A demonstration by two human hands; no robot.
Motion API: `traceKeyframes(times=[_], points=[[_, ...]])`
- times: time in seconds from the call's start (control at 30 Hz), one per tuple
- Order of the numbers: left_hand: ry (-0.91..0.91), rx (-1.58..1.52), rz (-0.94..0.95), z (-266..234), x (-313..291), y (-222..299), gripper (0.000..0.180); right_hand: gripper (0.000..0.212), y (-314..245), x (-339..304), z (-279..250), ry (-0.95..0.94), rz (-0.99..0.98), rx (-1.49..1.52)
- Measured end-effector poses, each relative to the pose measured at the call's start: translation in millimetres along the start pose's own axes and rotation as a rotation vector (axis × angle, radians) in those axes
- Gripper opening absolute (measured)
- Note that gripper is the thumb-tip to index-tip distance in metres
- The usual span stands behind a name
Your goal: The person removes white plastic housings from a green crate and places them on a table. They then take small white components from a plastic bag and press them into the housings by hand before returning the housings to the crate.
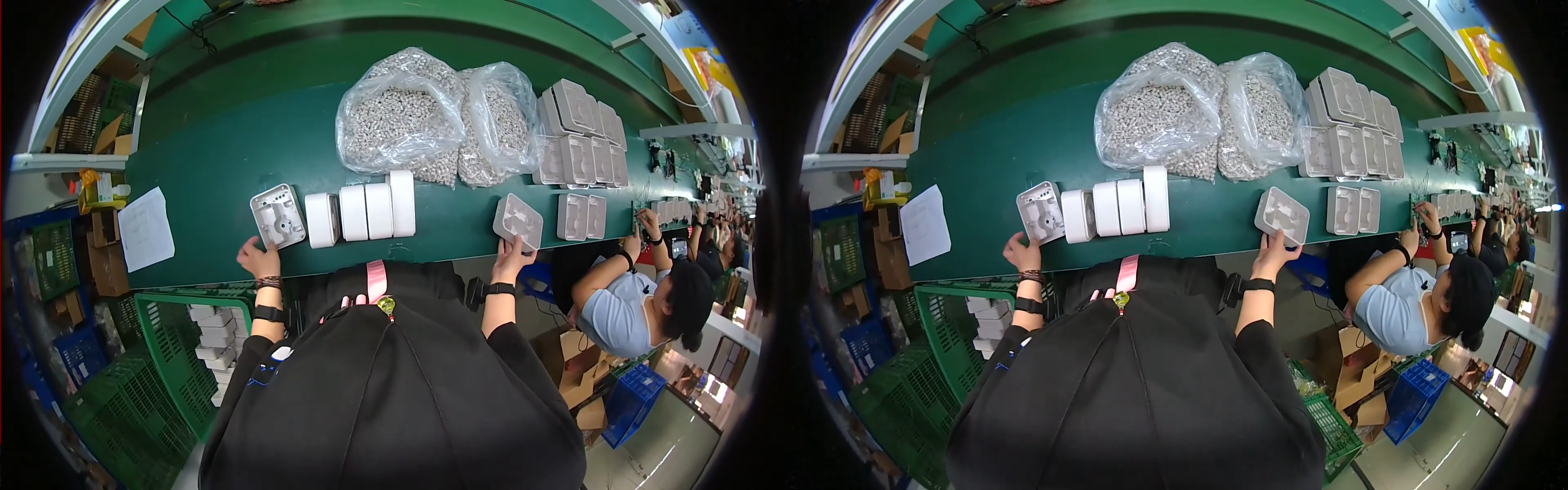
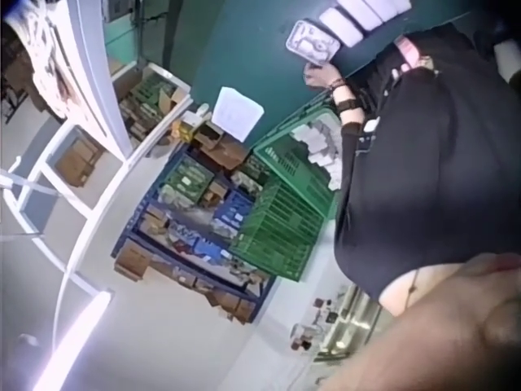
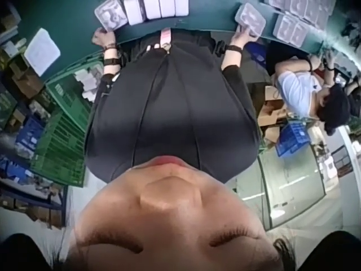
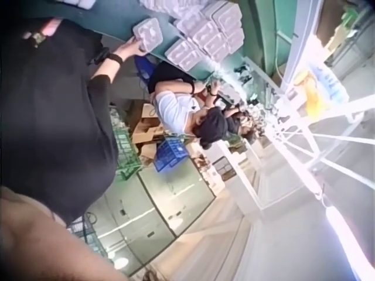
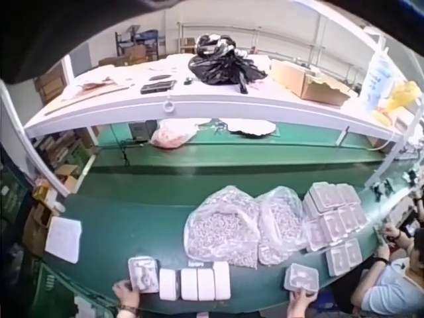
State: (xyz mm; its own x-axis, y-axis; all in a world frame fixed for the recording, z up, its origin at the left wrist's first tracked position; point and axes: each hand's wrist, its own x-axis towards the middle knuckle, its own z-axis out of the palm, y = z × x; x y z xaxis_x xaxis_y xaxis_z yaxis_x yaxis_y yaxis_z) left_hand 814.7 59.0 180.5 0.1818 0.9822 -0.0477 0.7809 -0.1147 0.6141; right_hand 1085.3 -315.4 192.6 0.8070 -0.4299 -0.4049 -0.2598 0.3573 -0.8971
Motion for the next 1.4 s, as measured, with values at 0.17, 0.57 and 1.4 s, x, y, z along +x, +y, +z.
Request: traceKeyframes(times=[0.17,0.57,1.4], points=[[0.017,-0.041,0.664,-18,-2,79,0.038,0.041,32,-13,-13,-0.081,0.141,-0.395],[-0.469,-0.262,0.419,2,3,95,0.055,0.052,7,-119,92,-0.885,-0.768,-0.974],[-0.476,0.405,0.642,-8,-38,84,0.037,0.071,34,-34,87,-1.001,-0.410,-0.913]])
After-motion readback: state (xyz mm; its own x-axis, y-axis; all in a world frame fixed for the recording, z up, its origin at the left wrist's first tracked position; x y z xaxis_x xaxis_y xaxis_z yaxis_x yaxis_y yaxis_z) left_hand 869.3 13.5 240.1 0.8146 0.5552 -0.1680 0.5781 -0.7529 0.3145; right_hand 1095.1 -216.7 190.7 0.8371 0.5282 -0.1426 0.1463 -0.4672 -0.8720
